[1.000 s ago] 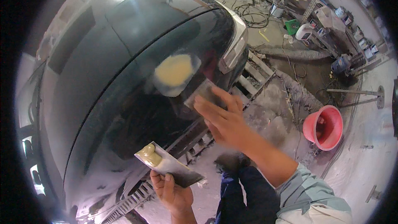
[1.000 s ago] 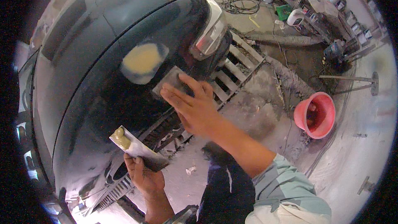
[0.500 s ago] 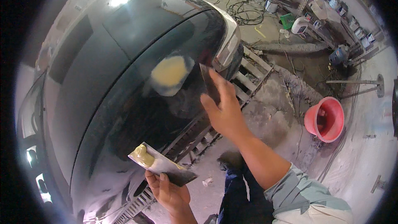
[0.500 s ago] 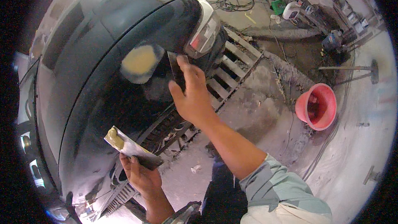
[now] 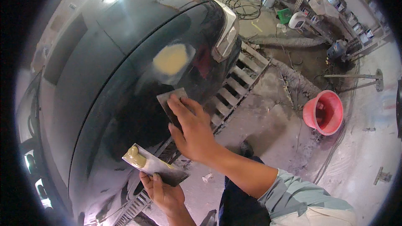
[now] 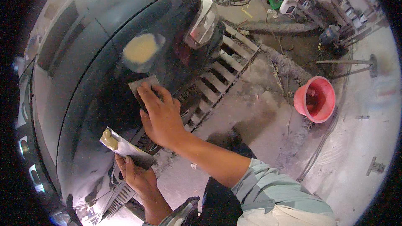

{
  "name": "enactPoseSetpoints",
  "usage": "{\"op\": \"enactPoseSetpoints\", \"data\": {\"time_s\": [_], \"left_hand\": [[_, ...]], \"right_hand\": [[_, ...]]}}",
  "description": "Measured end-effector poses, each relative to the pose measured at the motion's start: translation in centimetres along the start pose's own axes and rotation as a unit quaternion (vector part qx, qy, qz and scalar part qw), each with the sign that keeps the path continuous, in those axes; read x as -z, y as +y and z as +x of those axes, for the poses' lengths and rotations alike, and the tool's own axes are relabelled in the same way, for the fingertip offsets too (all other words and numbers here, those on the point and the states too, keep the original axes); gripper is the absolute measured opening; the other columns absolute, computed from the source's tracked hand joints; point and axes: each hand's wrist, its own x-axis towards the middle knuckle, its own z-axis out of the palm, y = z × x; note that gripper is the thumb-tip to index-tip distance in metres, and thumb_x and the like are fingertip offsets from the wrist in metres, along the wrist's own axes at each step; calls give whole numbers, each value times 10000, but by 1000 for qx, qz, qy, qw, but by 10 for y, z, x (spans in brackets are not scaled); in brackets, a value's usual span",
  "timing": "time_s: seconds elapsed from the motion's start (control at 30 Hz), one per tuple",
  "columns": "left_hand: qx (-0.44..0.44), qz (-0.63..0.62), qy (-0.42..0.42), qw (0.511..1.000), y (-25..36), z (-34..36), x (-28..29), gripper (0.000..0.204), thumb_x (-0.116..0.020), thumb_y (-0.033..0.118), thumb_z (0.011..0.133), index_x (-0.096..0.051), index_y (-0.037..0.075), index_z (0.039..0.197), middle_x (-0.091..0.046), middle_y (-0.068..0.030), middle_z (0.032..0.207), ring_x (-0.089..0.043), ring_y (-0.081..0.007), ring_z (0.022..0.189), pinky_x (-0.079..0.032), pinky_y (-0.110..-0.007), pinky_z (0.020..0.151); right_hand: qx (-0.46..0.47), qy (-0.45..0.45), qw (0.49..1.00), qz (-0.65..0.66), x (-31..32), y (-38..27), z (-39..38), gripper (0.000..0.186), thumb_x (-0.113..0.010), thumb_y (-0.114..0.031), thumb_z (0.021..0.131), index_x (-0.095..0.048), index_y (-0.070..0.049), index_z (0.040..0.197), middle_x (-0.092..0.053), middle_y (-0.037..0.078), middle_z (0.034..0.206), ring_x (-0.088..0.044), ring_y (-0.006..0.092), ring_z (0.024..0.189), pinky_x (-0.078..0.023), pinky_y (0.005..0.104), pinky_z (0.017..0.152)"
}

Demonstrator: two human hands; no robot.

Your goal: The person applies a yellowish body filler to the hood and door of a black car using a spreader. They then walk around the vehicle, briefly touch the door frame, and later rub two sanding blocks together outside the garage.

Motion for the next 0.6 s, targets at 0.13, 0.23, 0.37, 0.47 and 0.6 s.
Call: {"op": "enactPoseSetpoints", "data": {"time_s": [0.13, 0.23, 0.37, 0.47, 0.6], "left_hand": [[14, -29, -18, 999, -2, 5, 9, 495, -564, 29, 867, -399, 24, 1334, -533, -123, 1284, -513, -260, 1194, -358, -436, 1084], [17, -63, -82, 994, 10, -1, 5, 487, -539, 37, 896, -380, 31, 1357, -531, -122, 1278, -523, -258, 1172, -390, -430, 1046], [29, -63, -54, 996, 26, -14, 8, 474, -564, 44, 891, -402, 25, 1337, -549, -110, 1258, -517, -229, 1171, -368, -394, 1056], [23, -56, -94, 994, 20, -14, 38, 452, -563, 20, 899, -415, 11, 1326, -565, -110, 1251, -508, -206, 1183, -341, -352, 1069], [37, -5, -108, 993, 10, -35, 76, 355, -515, -41, 917, -444, -15, 1264, -577, -110, 1213, -530, -163, 1111, -388, -316, 997]], "right_hand": [[-48, -133, 955, 262, 37, -18, -27, 627, -672, -86, 803, -449, -28, 1386, -481, 167, 1404, -456, 367, 1253, -350, 467, 1053], [2, -255, 891, 375, 68, -22, -56, 624, -691, -99, 787, -479, -45, 1372, -486, 150, 1399, -469, 362, 1259, -354, 456, 1062], [7, -402, 915, 1, 98, 9, -100, 595, -688, -110, 795, -518, -111, 1366, -523, 156, 1359, -449, 360, 1289, -351, 437, 1085], [-40, -425, 904, -23, 112, 16, -128, 600, -683, -114, 792, -516, -121, 1368, -547, 148, 1332, -455, 360, 1277, -376, 453, 1064], [-104, -427, 888, -138, 128, 50, -166, 531, -655, -148, 808, -530, -83, 1321, -578, 186, 1270, -525, 376, 1189, -424, 443, 1007]]}}
